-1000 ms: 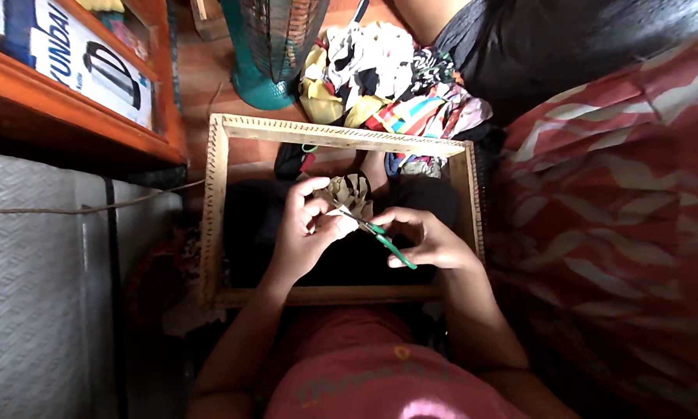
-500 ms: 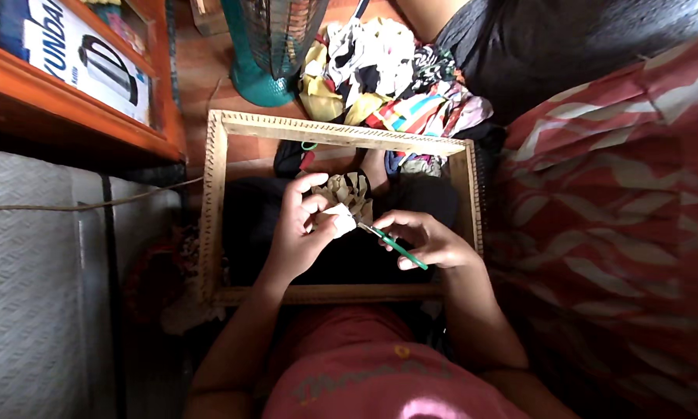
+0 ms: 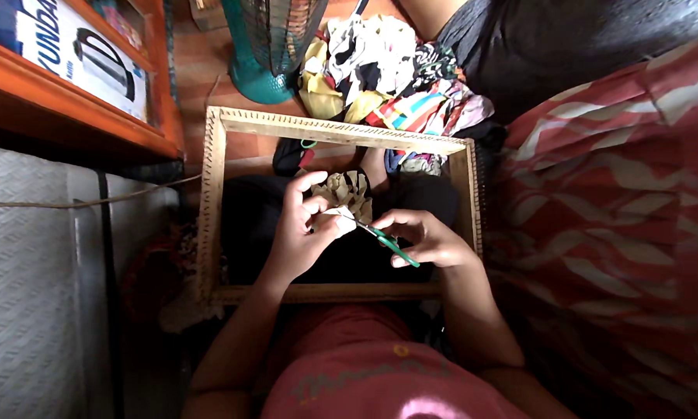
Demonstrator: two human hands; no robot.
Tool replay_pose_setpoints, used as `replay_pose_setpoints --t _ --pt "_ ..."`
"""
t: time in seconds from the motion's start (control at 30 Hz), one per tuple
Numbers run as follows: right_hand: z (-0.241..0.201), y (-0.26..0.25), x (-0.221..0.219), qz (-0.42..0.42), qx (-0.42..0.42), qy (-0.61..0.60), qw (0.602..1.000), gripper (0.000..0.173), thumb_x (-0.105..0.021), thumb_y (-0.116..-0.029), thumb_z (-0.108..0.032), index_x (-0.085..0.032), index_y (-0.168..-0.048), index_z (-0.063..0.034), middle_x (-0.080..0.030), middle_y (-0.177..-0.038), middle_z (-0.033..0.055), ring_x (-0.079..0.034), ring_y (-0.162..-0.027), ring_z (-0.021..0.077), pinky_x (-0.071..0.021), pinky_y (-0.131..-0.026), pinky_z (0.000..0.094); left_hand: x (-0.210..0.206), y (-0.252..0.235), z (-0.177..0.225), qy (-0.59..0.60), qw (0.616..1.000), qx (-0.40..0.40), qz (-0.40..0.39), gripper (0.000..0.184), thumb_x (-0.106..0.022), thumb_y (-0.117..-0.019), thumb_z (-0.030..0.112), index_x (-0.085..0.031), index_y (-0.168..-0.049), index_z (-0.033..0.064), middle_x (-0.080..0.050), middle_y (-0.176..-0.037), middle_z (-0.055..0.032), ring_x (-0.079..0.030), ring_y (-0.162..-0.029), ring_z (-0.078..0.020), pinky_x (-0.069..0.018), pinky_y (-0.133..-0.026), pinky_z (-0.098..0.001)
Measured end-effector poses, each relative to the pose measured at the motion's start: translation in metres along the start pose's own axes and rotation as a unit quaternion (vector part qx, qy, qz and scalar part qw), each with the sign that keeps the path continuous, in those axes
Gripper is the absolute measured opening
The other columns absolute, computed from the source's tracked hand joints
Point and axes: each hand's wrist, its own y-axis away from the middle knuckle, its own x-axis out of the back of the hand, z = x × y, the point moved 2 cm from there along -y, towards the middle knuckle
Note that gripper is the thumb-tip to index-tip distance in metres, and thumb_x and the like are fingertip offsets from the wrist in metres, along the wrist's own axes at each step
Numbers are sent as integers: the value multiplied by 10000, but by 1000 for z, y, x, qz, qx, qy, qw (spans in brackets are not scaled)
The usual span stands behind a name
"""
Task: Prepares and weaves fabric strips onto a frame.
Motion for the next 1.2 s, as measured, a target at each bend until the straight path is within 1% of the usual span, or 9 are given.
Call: replay_pose_setpoints --t 0.2,0.63,0.83,0.9,0.97,1.03,1.07,1.13,1.2 --pt "-1 2 -1 21 -17 -17 1000 423 -871 -728 -198 -736 -1121 -116 -721 -929 -71 -650 -768 -4 -559 -685 151 0 0 1 6 1000 3 0 635 -677 -887 29 -370 -1437 113 -688 -857 53 -645 -699 -10 -550 -632 -155" --pt "-1 2 -3 35 -14 -20 999 359 -837 -736 -114 -746 -1084 -119 -712 -848 -75 -647 -707 -9 -562 -638 151 3 2 0 4 1000 -4 8 640 -640 -870 -32 -370 -1429 118 -688 -868 61 -647 -714 -4 -551 -658 -150" --pt "-2 4 -2 44 -22 -5 999 359 -813 -730 -50 -753 -1077 -118 -718 -865 -83 -652 -714 -13 -568 -645 148 4 2 -1 -2 1000 -7 11 645 -632 -858 -35 -373 -1429 116 -695 -888 59 -651 -724 -3 -554 -662 -155" --pt "-1 4 -1 32 -18 -1 999 352 -814 -746 -85 -743 -1090 -119 -708 -855 -84 -638 -701 -15 -554 -631 142 5 3 -1 0 1000 -4 9 643 -632 -863 -39 -371 -1429 117 -699 -904 55 -657 -737 -7 -558 -674 -157" --pt "2 5 1 7 -8 21 1000 403 -836 -779 -232 -709 -1146 -124 -695 -902 -92 -630 -760 -21 -540 -670 136 6 2 -2 -2 1000 -3 10 628 -632 -871 -32 -378 -1426 117 -699 -907 58 -650 -733 -2 -548 -662 -147" --pt "3 6 5 -23 -8 67 997 581 -819 -805 -392 -648 -1276 -98 -690 -1075 -64 -638 -950 12 -548 -832 187 8 2 -3 -7 1000 -4 14 615 -612 -866 -39 -392 -1424 99 -685 -890 58 -635 -713 -1 -537 -643 -145" --pt "1 6 8 -22 -19 102 994 655 -807 -807 -420 -614 -1336 -85 -679 -1142 -43 -634 -1024 36 -548 -896 223 10 2 -3 -11 1000 -5 17 606 -610 -868 -35 -401 -1424 90 -682 -887 54 -635 -713 -6 -540 -645 -153" --pt "-4 9 14 32 -61 196 978 709 -808 -782 -349 -561 -1396 -96 -677 -1137 -3 -644 -1057 101 -561 -919 321 13 3 -4 -21 999 -3 26 562 -620 -889 -26 -434 -1408 81 -692 -908 46 -648 -741 -14 -556 -670 -171" --pt "-6 12 22 130 -97 296 941 648 -864 -763 -212 -594 -1338 -81 -700 -1116 91 -649 -1067 274 -533 -903 540 18 5 -3 -44 998 -2 41 486 -632 -920 -6 -487 -1377 73 -701 -951 47 -662 -788 -10 -571 -710 -178"
